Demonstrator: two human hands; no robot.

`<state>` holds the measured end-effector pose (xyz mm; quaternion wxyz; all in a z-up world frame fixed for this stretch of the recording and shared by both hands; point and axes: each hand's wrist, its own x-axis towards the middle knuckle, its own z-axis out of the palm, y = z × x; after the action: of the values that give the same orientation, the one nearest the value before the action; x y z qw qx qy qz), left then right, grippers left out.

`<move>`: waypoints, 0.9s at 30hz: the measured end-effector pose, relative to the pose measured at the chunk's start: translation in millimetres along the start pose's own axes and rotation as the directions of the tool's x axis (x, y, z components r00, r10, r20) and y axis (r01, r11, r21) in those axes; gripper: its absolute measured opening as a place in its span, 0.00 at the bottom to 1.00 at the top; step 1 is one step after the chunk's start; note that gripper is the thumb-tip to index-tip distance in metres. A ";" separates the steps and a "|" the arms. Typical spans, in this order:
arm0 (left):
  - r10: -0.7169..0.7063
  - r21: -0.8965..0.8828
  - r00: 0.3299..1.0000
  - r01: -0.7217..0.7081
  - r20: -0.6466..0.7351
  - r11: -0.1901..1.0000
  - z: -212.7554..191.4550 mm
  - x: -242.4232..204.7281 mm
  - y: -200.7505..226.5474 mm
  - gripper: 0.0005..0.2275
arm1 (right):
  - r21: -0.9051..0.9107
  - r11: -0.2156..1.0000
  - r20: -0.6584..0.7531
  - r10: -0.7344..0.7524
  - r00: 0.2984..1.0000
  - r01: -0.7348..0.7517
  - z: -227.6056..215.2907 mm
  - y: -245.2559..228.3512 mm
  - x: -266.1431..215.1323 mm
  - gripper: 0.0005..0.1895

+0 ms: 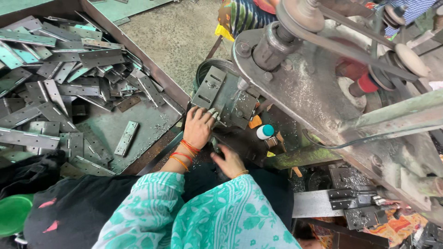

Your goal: The person repeatedly picks up metal plates from a bin, places them into a punching machine, and operates the lever to process them. The processed plates are then discarded into a pile.

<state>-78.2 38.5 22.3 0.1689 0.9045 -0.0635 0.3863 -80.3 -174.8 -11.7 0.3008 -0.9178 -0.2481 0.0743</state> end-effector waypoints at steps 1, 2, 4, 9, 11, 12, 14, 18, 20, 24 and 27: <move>-0.097 -0.084 0.995 0.098 0.008 0.992 -3.8 -1.3 0.9 0.14 | 0.010 1.000 -0.053 -0.027 0.998 0.028 -1.5 6.9 6.1 0.26; -0.193 -0.166 0.981 0.194 0.023 0.967 -5.2 -3.1 0.4 0.14 | 0.084 0.996 -0.100 0.043 0.994 -0.034 -2.7 13.7 12.8 0.26; -0.483 -0.364 0.875 0.440 -0.030 0.821 1.6 -8.0 -0.7 0.10 | 0.237 0.961 -0.183 0.191 0.965 -0.145 -6.8 26.5 29.5 0.26; -0.709 -0.791 0.624 0.592 0.328 0.154 62.6 -15.8 -18.1 0.09 | 0.778 0.613 -0.161 0.409 0.898 -0.140 -22.4 45.9 58.4 0.19; -0.630 -0.849 0.697 0.517 0.343 0.111 84.5 -12.1 -25.0 0.10 | 0.825 0.560 -0.216 0.436 0.873 -0.076 -36.4 47.1 64.6 0.15; -0.573 -0.863 0.725 0.502 0.382 0.060 93.0 -4.0 -28.6 0.12 | 0.834 0.551 -0.258 0.433 0.863 -0.027 -45.2 46.4 65.9 0.14; -0.448 -0.879 0.777 0.476 0.443 -0.044 99.3 18.0 -36.5 0.15 | 0.797 0.598 -0.385 0.396 0.834 0.084 -58.0 38.9 67.3 0.12; -0.368 -0.140 0.917 0.389 0.153 0.911 69.2 38.6 -43.3 0.21 | 0.178 0.964 -0.659 -0.034 0.752 0.200 -61.7 8.2 62.5 0.10; -0.302 0.102 0.939 0.288 0.165 0.952 49.3 35.3 -38.4 0.25 | -0.137 0.974 -0.578 -0.228 0.784 0.181 -50.6 -8.9 59.4 0.12; -0.255 -0.009 0.930 0.267 0.265 0.964 31.5 17.0 -14.9 0.22 | -0.270 0.947 -0.364 -0.266 0.893 0.172 -28.6 -28.2 68.5 0.14; -0.186 0.051 0.917 0.180 0.354 0.982 31.1 4.3 2.2 0.20 | -0.241 0.958 -0.267 -0.218 0.939 0.154 -22.6 -32.5 75.4 0.18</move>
<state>-54.7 25.4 5.9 0.1819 0.9630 -0.0049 0.1988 -21.9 -126.1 26.6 0.2380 -0.9182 -0.2940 -0.1178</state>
